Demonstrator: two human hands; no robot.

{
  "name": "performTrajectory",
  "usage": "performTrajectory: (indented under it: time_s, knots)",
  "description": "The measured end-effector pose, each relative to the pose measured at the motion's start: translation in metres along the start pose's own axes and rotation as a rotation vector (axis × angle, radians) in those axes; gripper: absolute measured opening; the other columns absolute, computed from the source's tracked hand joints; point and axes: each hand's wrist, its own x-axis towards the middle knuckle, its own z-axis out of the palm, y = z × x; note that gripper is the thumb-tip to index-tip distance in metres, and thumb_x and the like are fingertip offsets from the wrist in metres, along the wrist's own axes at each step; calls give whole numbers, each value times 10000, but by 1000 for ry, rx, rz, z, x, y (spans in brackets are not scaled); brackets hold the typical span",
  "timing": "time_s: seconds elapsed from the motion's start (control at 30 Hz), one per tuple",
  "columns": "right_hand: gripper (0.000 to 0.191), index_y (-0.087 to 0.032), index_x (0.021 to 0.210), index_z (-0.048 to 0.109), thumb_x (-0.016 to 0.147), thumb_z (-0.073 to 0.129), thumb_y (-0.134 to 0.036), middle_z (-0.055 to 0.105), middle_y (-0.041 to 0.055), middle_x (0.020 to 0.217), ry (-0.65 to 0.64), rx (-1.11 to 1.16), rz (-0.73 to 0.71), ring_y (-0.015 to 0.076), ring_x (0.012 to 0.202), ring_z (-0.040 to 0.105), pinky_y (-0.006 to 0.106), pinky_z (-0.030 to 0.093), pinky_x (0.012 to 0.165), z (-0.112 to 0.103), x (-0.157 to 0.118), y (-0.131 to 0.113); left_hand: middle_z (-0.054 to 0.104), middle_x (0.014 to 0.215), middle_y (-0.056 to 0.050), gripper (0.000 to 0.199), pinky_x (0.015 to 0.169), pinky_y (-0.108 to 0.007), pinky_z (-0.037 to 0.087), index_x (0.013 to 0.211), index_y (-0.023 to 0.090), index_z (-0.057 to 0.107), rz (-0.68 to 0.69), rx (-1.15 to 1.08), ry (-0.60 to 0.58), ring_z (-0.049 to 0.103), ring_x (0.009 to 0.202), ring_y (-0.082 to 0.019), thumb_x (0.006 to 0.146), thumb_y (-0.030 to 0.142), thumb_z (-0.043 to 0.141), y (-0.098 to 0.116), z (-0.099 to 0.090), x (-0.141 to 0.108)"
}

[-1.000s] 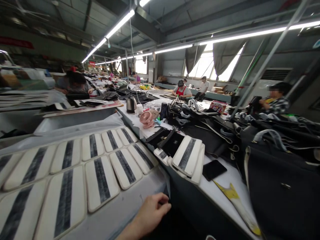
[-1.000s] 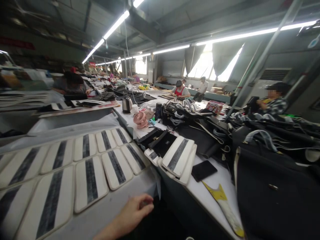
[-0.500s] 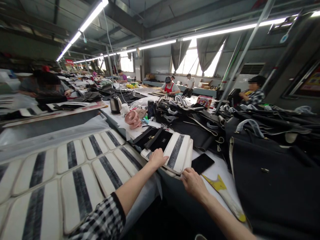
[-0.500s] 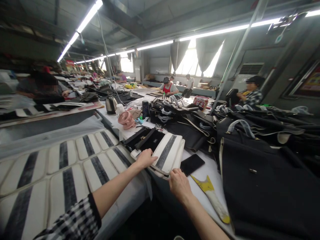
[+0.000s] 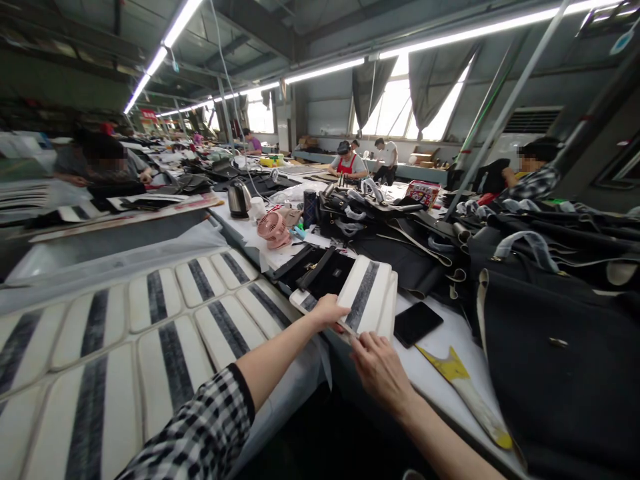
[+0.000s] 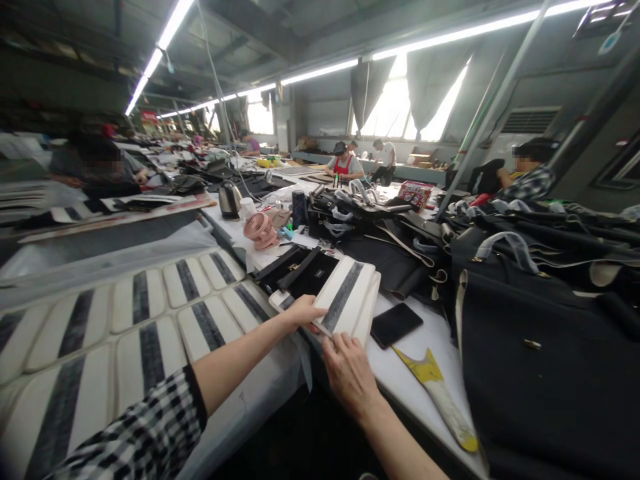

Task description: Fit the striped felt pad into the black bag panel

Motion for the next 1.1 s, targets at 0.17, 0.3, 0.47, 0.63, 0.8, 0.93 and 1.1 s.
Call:
performTrajectory:
  time_s: [0.17,0.3,0.47,0.63,0.8,0.93,1.1]
  knots:
    - [197,-170,1080,614,897,616,-245,597,96,1080,-35,-16,9,280,994,508,394,368,805,10,6,-14,636,811,-13,123,537,-216,528,964,103,608,-82,-282,-54,603,623,-97,907,211,620,-3,0,0]
    - [213,-162,1084,628,900,623,-267,613,102,1075,-37,-12,10,301,1020,496,428,366,848,16,3,-18,582,745,17,140,461,-164,458,923,103,598,-89,-501,-79,528,543,-59,938,242,588,28,-17,4]
    - [237,-165,1103,646,873,620,-214,615,115,1104,-23,216,118,313,1045,497,454,358,901,21,2,-22,553,711,23,137,442,-116,430,885,102,563,74,-754,-81,512,521,-38,975,185,502,108,-62,13]
    - [425,-156,854,707,881,552,-550,665,124,932,8,983,538,332,1011,577,476,414,928,-2,27,6,584,696,10,106,482,-107,452,893,128,550,311,-824,-45,559,532,-44,945,219,564,143,-81,-10]
    - [643,-180,1084,646,905,365,-730,678,111,1110,170,1712,665,248,1025,646,369,543,855,-83,47,44,694,899,-37,310,577,-209,528,1025,154,585,445,-778,-80,633,653,-119,800,288,751,94,-39,-76]
    - [466,-161,1096,645,771,771,-471,728,101,959,132,1926,746,265,849,696,376,590,759,-137,38,39,700,1082,-76,378,855,-304,528,1134,165,602,490,-808,-261,668,948,-210,832,355,725,48,-3,-140]
    - [413,-140,1049,662,735,825,-353,740,108,875,3,1887,763,242,683,700,335,592,627,-148,2,8,680,1166,-111,541,889,-333,519,1276,195,570,336,-923,-464,652,1043,-260,840,494,683,35,-6,-184]
